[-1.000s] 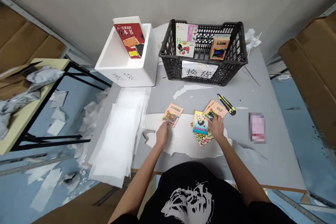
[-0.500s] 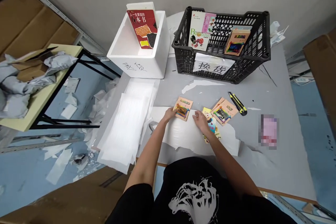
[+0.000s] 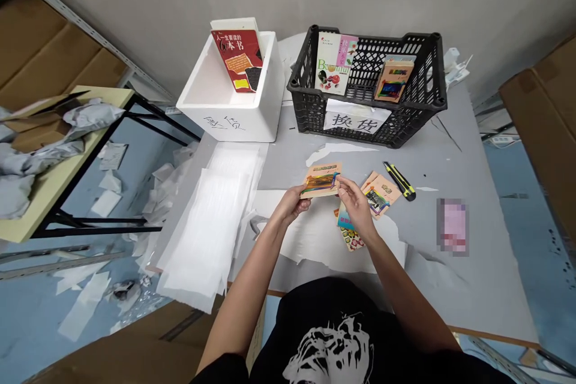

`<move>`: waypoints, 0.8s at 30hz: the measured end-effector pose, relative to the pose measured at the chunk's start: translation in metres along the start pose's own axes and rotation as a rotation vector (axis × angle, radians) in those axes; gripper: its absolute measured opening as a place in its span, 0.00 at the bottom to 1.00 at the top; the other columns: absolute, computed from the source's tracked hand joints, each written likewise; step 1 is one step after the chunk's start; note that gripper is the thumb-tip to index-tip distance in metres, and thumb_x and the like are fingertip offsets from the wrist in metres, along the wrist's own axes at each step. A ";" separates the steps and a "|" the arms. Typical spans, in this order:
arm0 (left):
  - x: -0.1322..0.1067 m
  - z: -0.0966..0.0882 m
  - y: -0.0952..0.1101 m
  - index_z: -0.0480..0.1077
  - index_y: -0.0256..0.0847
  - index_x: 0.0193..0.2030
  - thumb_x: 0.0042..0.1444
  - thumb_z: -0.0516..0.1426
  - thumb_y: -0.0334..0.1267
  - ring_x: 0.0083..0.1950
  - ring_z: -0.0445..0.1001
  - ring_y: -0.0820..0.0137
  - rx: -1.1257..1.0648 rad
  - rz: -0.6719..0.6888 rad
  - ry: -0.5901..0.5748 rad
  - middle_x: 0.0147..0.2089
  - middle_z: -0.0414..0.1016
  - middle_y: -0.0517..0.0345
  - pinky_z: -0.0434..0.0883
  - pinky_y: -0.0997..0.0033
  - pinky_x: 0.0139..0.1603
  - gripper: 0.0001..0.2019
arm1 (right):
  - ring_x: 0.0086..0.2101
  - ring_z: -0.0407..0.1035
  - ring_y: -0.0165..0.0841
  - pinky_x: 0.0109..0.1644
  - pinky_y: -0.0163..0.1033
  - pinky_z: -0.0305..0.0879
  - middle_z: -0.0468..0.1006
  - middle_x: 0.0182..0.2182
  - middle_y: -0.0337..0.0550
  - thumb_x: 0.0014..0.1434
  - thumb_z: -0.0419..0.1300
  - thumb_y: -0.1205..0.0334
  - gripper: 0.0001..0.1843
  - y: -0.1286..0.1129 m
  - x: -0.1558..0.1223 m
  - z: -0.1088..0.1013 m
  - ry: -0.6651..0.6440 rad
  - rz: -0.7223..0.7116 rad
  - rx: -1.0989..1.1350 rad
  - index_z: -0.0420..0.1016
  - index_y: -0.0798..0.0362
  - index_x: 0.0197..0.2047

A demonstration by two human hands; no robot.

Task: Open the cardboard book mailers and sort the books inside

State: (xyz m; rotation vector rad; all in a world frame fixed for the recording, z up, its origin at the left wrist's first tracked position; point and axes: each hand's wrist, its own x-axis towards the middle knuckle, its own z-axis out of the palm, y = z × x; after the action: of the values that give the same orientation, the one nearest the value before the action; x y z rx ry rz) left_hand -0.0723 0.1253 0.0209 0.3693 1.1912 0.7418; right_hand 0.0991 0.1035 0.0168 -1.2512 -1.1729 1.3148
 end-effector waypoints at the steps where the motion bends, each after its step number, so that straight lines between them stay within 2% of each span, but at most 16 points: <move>1: -0.002 0.002 0.003 0.64 0.35 0.31 0.55 0.54 0.39 0.15 0.46 0.84 -0.005 -0.006 -0.012 0.18 0.51 0.70 0.45 0.84 0.13 0.08 | 0.48 0.67 0.35 0.52 0.42 0.64 0.74 0.47 0.46 0.56 0.56 0.46 0.23 -0.003 -0.001 0.000 0.006 -0.001 0.002 0.69 0.49 0.51; 7: -0.010 0.011 0.009 0.61 0.36 0.29 0.55 0.52 0.40 0.14 0.45 0.85 0.001 0.003 -0.056 0.17 0.51 0.71 0.43 0.84 0.14 0.09 | 0.44 0.69 0.34 0.48 0.40 0.67 0.75 0.41 0.44 0.56 0.57 0.47 0.21 -0.018 -0.002 -0.003 0.020 0.003 0.050 0.68 0.48 0.49; 11: -0.011 0.015 0.005 0.61 0.36 0.28 0.58 0.49 0.41 0.14 0.46 0.84 0.148 0.169 0.031 0.15 0.50 0.70 0.43 0.82 0.16 0.12 | 0.26 0.67 0.30 0.32 0.38 0.67 0.71 0.26 0.35 0.51 0.61 0.47 0.23 -0.021 0.003 -0.002 -0.028 0.105 0.047 0.65 0.48 0.47; 13: -0.012 0.015 0.004 0.60 0.37 0.27 0.59 0.48 0.43 0.14 0.46 0.84 0.189 0.244 0.065 0.15 0.50 0.70 0.43 0.81 0.16 0.13 | 0.22 0.65 0.29 0.30 0.37 0.66 0.68 0.22 0.31 0.49 0.63 0.48 0.25 -0.020 0.006 0.000 -0.072 0.141 0.072 0.64 0.48 0.47; 20: -0.017 0.013 0.009 0.57 0.39 0.26 0.57 0.51 0.44 0.14 0.45 0.84 0.139 0.255 0.059 0.15 0.49 0.71 0.46 0.81 0.17 0.13 | 0.30 0.72 0.31 0.40 0.40 0.69 0.75 0.28 0.36 0.54 0.59 0.47 0.27 -0.016 0.006 0.001 -0.110 0.118 0.246 0.65 0.47 0.55; 24: -0.016 0.013 0.010 0.57 0.39 0.25 0.56 0.51 0.44 0.14 0.44 0.84 0.117 0.238 0.027 0.15 0.48 0.71 0.44 0.81 0.17 0.13 | 0.31 0.73 0.32 0.42 0.42 0.70 0.77 0.29 0.38 0.53 0.60 0.47 0.30 -0.016 0.006 0.003 -0.085 0.106 0.307 0.63 0.46 0.58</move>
State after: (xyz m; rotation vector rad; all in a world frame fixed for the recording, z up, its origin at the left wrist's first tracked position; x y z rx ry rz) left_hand -0.0663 0.1229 0.0421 0.6080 1.2323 0.8867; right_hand 0.0966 0.1108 0.0327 -1.0531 -0.9289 1.5739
